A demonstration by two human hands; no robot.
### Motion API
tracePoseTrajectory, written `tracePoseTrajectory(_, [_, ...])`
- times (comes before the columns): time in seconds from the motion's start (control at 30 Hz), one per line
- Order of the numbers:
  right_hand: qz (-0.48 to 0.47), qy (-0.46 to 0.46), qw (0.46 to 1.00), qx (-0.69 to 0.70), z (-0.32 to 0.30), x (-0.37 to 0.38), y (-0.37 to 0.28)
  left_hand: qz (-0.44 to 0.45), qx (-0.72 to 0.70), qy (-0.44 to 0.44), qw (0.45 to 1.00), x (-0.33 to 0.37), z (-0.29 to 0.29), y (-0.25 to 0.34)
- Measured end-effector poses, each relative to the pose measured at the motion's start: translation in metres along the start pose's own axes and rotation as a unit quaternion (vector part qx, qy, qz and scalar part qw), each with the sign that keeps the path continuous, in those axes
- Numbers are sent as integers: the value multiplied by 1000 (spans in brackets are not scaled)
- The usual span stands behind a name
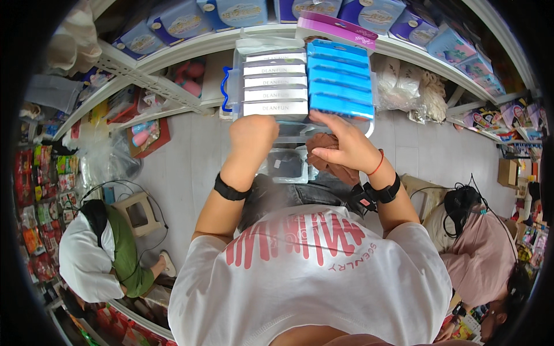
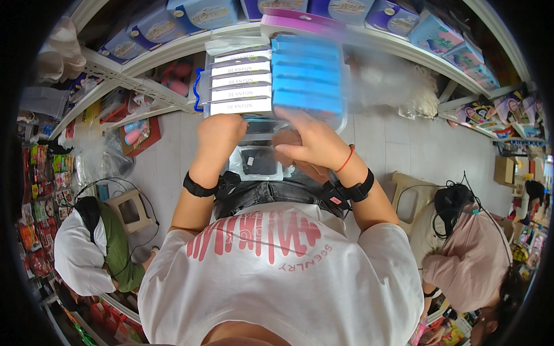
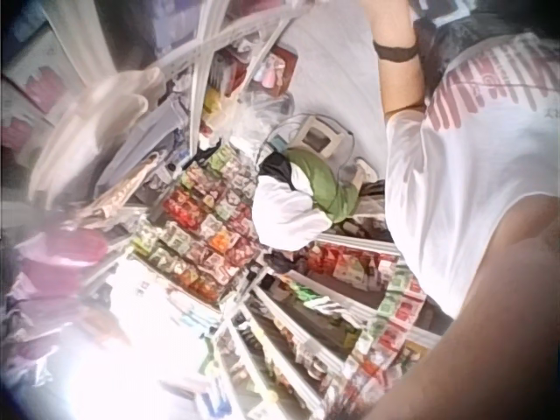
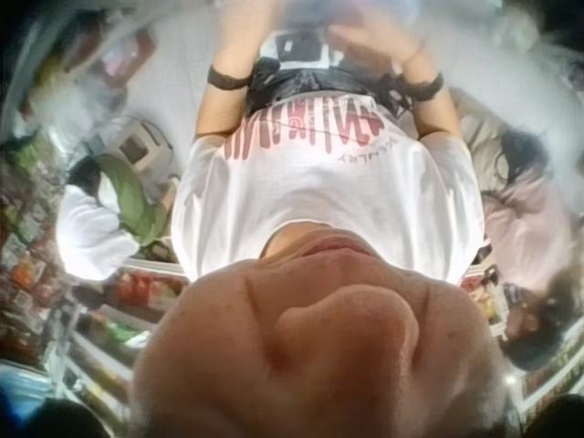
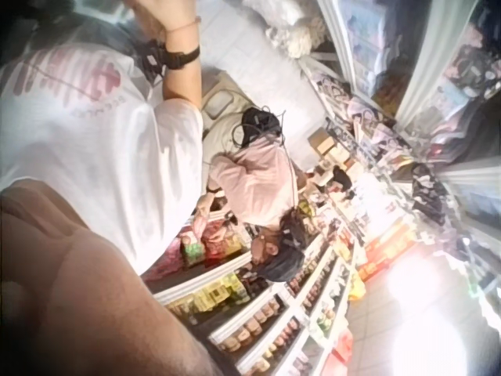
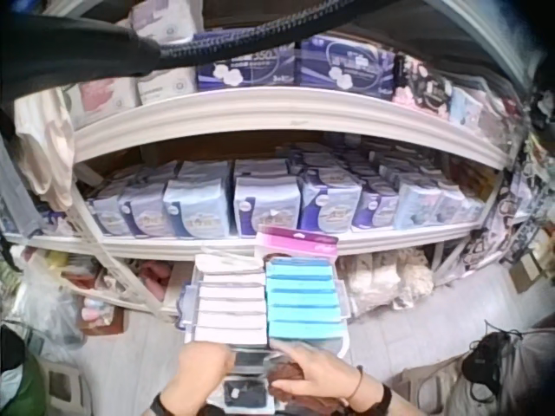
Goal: The person sorts items including packaged hot water bags and boxed beauty products by picking them up from the floor area, turning them over, and placing them into groups on their lap or nearby surfaces.
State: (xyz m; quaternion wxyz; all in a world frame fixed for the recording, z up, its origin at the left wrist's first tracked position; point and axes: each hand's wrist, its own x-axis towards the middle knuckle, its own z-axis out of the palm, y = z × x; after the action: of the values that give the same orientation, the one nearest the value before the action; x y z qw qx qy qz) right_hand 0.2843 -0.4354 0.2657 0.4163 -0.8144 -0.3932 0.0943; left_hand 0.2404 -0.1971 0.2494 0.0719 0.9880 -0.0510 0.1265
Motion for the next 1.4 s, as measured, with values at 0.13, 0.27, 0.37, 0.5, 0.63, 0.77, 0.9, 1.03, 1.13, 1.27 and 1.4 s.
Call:
tracePoseTrajectory(0.13, [-2, -7, 1000, 15, -4, 0, 3, 36, -22, 30, 999, -5, -12, 3])
tracePoseTrajectory(0.27, [-4, -12, 999, 36, -6, 3, 5, 76, -38, 112, 990, -10, -34, 14])
tracePoseTrajectory(0.37, [4, -16, 996, 87, -7, 3, 5, 104, -93, 188, 972, -5, -51, 10])
tracePoseTrajectory(0.5, [50, -30, 991, 121, -8, -4, 6, 42, -294, 289, 910, 1, -52, -9])
tracePoseTrajectory(0.63, [57, -14, 982, 180, -16, -2, -10, -166, -399, 184, 883, 5, -63, -29])
tracePoseTrajectory(0.77, [-16, 104, 979, 175, -28, 7, -29, -166, -374, 175, 895, 12, -48, -36])
tracePoseTrajectory(0.9, [-176, 277, 944, 39, -24, 36, -45, -168, -412, 148, 883, 12, -48, -30])
tracePoseTrajectory(1.03, [-263, 156, 941, -141, -6, 77, -79, -178, -476, 88, 857, 12, -60, -15])
tracePoseTrajectory(1.13, [-345, 111, 916, -171, 6, 79, -88, -144, -537, 126, 822, 7, -46, -27])
tracePoseTrajectory(1.27, [-383, 42, 915, -123, 11, 66, -83, -147, -563, 148, 799, -7, -49, -43])
tracePoseTrajectory(1.4, [-299, -21, 947, -119, -8, 43, -66, -145, -550, 186, 801, -25, -52, -53])
